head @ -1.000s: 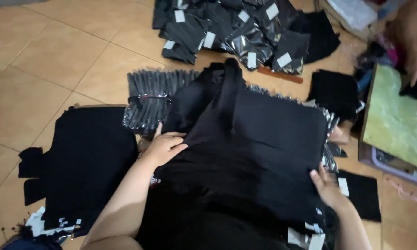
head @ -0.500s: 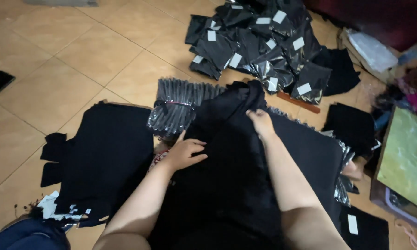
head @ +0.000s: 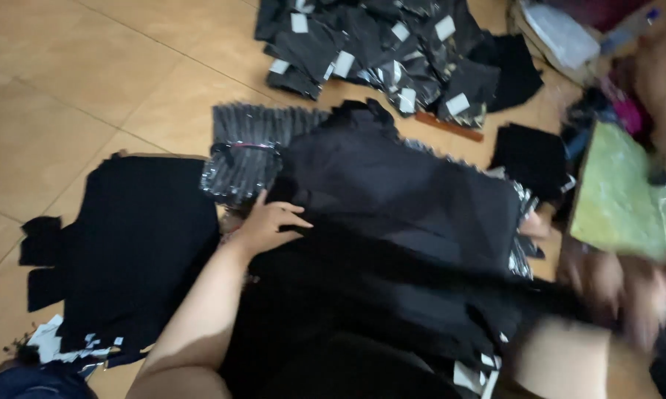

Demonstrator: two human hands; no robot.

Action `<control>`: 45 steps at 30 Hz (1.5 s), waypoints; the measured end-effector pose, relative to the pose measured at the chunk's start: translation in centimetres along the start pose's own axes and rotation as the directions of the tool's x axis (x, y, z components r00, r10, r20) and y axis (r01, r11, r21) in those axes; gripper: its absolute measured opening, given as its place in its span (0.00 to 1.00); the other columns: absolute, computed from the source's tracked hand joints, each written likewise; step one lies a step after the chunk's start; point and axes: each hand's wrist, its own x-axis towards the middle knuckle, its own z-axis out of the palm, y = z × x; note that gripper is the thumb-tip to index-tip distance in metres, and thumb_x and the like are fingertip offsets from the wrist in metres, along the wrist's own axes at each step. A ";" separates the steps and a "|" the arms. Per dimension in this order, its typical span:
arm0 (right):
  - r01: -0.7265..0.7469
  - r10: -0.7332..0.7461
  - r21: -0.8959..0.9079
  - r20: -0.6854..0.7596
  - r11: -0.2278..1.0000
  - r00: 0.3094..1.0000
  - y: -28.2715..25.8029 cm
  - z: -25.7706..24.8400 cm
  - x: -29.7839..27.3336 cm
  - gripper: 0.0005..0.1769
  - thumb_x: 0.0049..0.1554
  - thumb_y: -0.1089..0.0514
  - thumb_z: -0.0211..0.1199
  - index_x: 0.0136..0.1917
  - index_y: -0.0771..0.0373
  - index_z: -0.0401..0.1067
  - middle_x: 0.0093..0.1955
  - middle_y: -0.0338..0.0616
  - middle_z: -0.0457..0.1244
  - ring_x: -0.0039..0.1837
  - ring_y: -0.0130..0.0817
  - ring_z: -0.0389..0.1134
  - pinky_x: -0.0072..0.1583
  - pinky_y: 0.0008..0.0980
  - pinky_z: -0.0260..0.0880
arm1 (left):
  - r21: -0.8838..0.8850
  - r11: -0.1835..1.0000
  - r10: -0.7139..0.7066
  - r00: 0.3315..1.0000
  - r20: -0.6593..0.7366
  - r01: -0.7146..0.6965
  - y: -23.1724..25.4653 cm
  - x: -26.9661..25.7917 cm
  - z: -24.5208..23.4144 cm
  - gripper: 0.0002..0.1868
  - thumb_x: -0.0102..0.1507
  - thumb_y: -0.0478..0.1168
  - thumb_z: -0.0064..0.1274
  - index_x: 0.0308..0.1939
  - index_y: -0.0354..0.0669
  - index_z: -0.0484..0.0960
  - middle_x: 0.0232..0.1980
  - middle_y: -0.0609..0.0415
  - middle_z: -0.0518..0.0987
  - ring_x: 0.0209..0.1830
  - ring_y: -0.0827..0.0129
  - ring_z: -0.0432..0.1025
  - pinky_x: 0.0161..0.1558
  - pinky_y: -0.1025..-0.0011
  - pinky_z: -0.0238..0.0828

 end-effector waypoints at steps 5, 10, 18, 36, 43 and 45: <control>0.139 -0.172 -0.423 -0.042 0.895 0.984 -7.1 -8.2 -13.2 0.15 0.50 0.64 0.60 0.51 0.70 0.75 0.49 0.56 0.68 0.51 0.41 0.70 0.57 0.36 0.69 | -0.014 1.000 0.024 0.986 0.166 -0.022 1.1 -0.2 -2.6 0.14 0.57 0.40 0.61 0.44 0.67 0.89 0.55 0.66 0.86 0.70 0.69 0.68 0.72 0.25 0.27; 0.169 -0.304 -0.765 -0.037 0.622 0.952 -5.9 -11.5 -20.7 0.19 0.47 0.66 0.55 0.52 0.76 0.72 0.45 0.58 0.65 0.47 0.41 0.66 0.52 0.33 0.65 | -0.009 0.999 -0.030 0.972 0.235 0.033 3.5 0.6 -4.8 0.11 0.57 0.40 0.62 0.39 0.67 0.91 0.56 0.68 0.86 0.70 0.70 0.69 0.74 0.30 0.21; -0.365 0.193 -0.550 -0.346 0.751 0.918 10.3 -15.2 -12.5 0.17 0.59 0.55 0.74 0.53 0.69 0.75 0.45 0.53 0.65 0.45 0.38 0.67 0.42 0.39 0.76 | 0.292 0.822 -0.538 0.834 0.119 0.489 18.4 3.4 -9.0 0.22 0.65 0.66 0.51 0.52 0.62 0.86 0.52 0.57 0.84 0.61 0.64 0.74 0.67 0.61 0.66; -0.391 0.107 -0.905 -0.378 0.166 0.920 18.0 -19.1 -10.4 0.08 0.67 0.51 0.55 0.55 0.47 0.75 0.45 0.48 0.73 0.51 0.50 0.75 0.54 0.48 0.74 | 0.415 0.884 -0.025 0.868 0.497 -0.213 19.6 5.6 5.6 0.64 0.52 0.79 0.56 0.83 0.62 0.43 0.85 0.49 0.42 0.84 0.53 0.38 0.75 0.35 0.31; 0.344 -0.426 -0.928 0.373 -0.145 0.825 10.2 -3.5 -11.0 0.24 0.61 0.55 0.63 0.67 0.69 0.70 0.66 0.66 0.62 0.73 0.62 0.60 0.76 0.54 0.54 | 0.413 0.883 -0.015 0.866 0.500 -0.223 19.5 5.3 5.7 0.66 0.50 0.81 0.56 0.82 0.60 0.44 0.85 0.47 0.44 0.84 0.53 0.39 0.75 0.34 0.34; 0.486 0.054 -0.787 0.506 -0.379 0.861 12.1 0.5 -12.1 0.46 0.42 0.38 0.78 0.70 0.55 0.70 0.76 0.51 0.59 0.75 0.55 0.58 0.71 0.51 0.61 | 0.435 0.873 -0.017 0.878 0.478 -0.220 19.1 5.4 6.0 0.68 0.48 0.83 0.55 0.82 0.62 0.44 0.85 0.49 0.44 0.84 0.54 0.39 0.75 0.34 0.34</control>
